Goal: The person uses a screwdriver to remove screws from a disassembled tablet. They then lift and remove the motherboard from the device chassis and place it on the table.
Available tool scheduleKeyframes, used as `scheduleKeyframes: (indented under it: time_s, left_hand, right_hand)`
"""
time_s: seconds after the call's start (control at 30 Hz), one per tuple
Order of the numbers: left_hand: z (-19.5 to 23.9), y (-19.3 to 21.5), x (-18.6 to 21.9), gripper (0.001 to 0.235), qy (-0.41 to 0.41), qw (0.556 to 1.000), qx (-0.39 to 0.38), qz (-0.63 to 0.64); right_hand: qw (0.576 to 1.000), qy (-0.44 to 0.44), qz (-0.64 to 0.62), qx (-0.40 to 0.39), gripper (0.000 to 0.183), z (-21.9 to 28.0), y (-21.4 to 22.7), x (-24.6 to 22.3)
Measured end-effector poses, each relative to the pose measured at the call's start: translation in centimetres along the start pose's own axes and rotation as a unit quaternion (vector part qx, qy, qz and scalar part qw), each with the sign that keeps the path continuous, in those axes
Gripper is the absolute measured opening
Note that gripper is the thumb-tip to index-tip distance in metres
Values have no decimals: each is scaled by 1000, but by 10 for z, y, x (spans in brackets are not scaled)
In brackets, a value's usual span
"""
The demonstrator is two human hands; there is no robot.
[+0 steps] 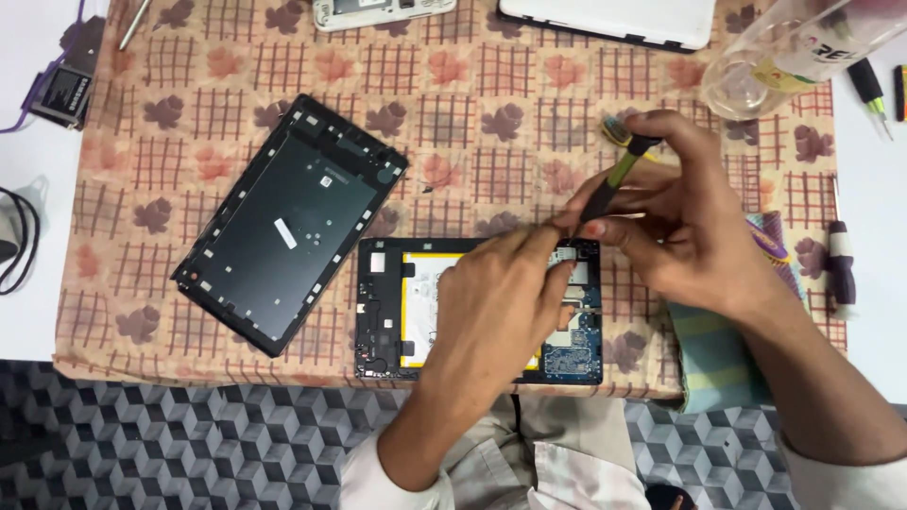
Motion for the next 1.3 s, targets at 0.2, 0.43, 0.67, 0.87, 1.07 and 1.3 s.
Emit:
scheduleKeyframes:
  time_s: [0.2, 0.43, 0.67, 0.87, 1.07, 1.3]
  left_hand:
    - [-7, 12, 3, 20, -23, 1000, 7, -12]
    - [-16, 10, 10, 14, -107, 990, -9, -89]
    - [-26, -2, 23, 7, -256, 926, -24, -275]
    - [-29, -7, 26, 12, -303, 860, -22, -410]
    - [-33, -17, 23, 9, -306, 851, -18, -426]
    - [-37, -27, 21, 12, -301, 859, -11, -414]
  right_hand:
    - [996, -41, 69, 42, 79, 5, 0, -5]
    - [992, 36, 59, 108, 78, 2, 12, -21]
    - [961, 180, 152, 145, 81, 1, 35, -46]
    - [954, 178, 189, 151, 83, 11, 41, -49]
    - [960, 173, 164, 149, 83, 13, 39, -50]
    - [959, 187, 163, 138, 85, 12, 38, -50]
Point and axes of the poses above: each hand's wrist, its own z-axis away from the middle knuckle, its own y-axis out of the back of the hand, x = y × z, the point moved 4 cm from there along -z, towards the middle knuckle, and after that the axes turned 11 degrees about y, right-handed, at the moved point
